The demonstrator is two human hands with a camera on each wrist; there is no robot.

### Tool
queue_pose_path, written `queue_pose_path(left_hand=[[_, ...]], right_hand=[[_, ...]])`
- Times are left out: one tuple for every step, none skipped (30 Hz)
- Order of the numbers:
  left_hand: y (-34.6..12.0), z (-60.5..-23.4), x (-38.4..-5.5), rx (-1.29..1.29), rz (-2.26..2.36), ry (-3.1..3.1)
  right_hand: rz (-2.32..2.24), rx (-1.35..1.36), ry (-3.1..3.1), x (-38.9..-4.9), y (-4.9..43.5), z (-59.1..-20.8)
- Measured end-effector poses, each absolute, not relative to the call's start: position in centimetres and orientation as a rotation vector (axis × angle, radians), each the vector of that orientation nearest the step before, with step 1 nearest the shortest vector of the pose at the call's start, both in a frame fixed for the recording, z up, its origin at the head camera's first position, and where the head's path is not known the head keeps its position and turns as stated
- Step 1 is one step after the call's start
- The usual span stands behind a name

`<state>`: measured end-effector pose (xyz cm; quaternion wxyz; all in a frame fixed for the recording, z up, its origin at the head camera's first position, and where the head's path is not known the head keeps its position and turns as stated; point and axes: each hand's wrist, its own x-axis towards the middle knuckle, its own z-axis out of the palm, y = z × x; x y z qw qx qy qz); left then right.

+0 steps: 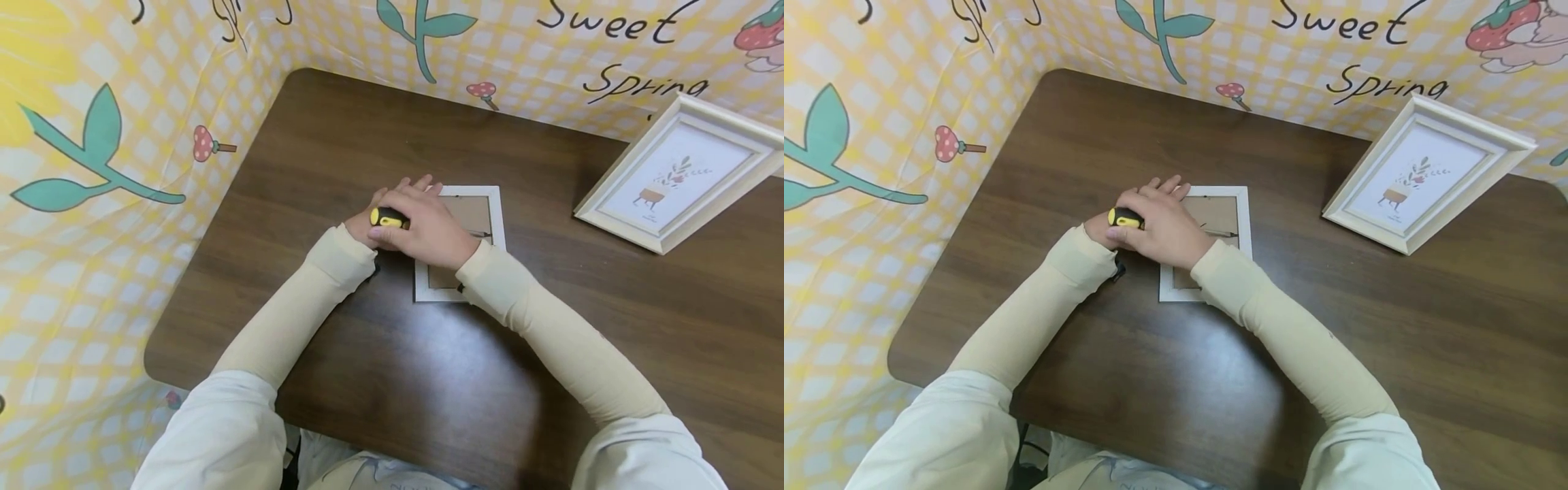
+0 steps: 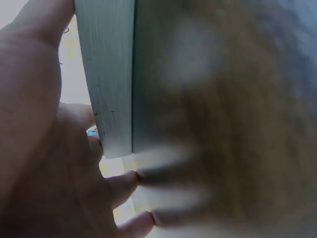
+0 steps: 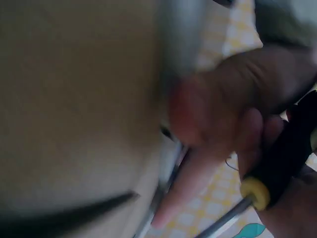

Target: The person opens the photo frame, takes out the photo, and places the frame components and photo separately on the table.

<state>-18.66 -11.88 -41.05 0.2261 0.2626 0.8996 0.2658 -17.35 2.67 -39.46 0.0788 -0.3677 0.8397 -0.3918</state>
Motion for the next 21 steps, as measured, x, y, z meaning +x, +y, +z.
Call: queue_pose_path(left_hand=[[-11.97,-40.85,-18.61,0.772,0.672,2.48],[-12.05,-40.7,-18.62,0.806,0.591,2.48],[-12.04,-40.74,-18.63,0.812,0.592,2.484],[-12.08,-40.83,-18.63,0.825,0.591,2.491],[-12.11,-40.93,-18.62,0.838,0.594,2.497],[-12.15,-40.99,-18.6,0.852,0.594,2.502],[-12.18,-41.01,-18.56,0.862,0.595,2.504],[-12.19,-41.04,-18.54,0.875,0.598,2.506],[-12.21,-41.09,-18.54,0.891,0.595,2.509],[-12.24,-41.11,-18.52,0.899,0.595,2.51],[-12.23,-41.11,-18.52,0.902,0.602,2.508],[-12.22,-41.12,-18.53,0.905,0.602,2.507],[-12.21,-41.15,-18.55,0.907,0.602,2.506],[-12.19,-41.16,-18.58,0.907,0.602,2.505],[-12.18,-41.18,-18.6,0.903,0.6,2.504],[-12.16,-41.19,-18.61,0.892,0.599,2.501],[-12.16,-41.19,-18.6,0.883,0.594,2.5],[-12.15,-41.17,-18.57,0.872,0.588,2.497],[-12.13,-41.16,-18.54,0.859,0.584,2.491],[-12.12,-41.15,-18.5,0.846,0.581,2.484],[-12.11,-41.17,-18.45,0.834,0.582,2.476]], right_hand=[[-1.146,-1.13,2.526,-17.2,2.56,-39.7],[-1.131,-1.153,2.543,-17.06,2.5,-39.9],[-1.125,-1.176,2.561,-17.0,2.45,-40.07],[-1.127,-1.184,2.575,-16.94,2.44,-40.15],[-1.125,-1.187,2.585,-16.91,2.45,-40.23],[-1.119,-1.19,2.591,-16.91,2.44,-40.28],[-1.109,-1.186,2.594,-16.92,2.45,-40.3],[-1.097,-1.185,2.595,-16.93,2.44,-40.33],[-1.083,-1.181,2.593,-16.94,2.43,-40.33],[-1.072,-1.174,2.589,-16.95,2.39,-40.31],[-1.062,-1.168,2.587,-16.97,2.36,-40.3],[-1.054,-1.163,2.587,-16.98,2.33,-40.28],[-1.048,-1.157,2.586,-16.99,2.32,-40.26],[-1.043,-1.156,2.585,-17.0,2.32,-40.25],[-1.039,-1.157,2.584,-17.02,2.34,-40.23],[-1.038,-1.16,2.581,-17.04,2.35,-40.21],[-1.036,-1.17,2.577,-17.07,2.38,-40.2],[-1.035,-1.182,2.568,-17.12,2.43,-40.17],[-1.038,-1.193,2.554,-17.17,2.5,-40.18],[-1.041,-1.203,2.539,-17.21,2.61,-40.16],[-1.041,-1.216,2.525,-17.25,2.75,-40.16]])
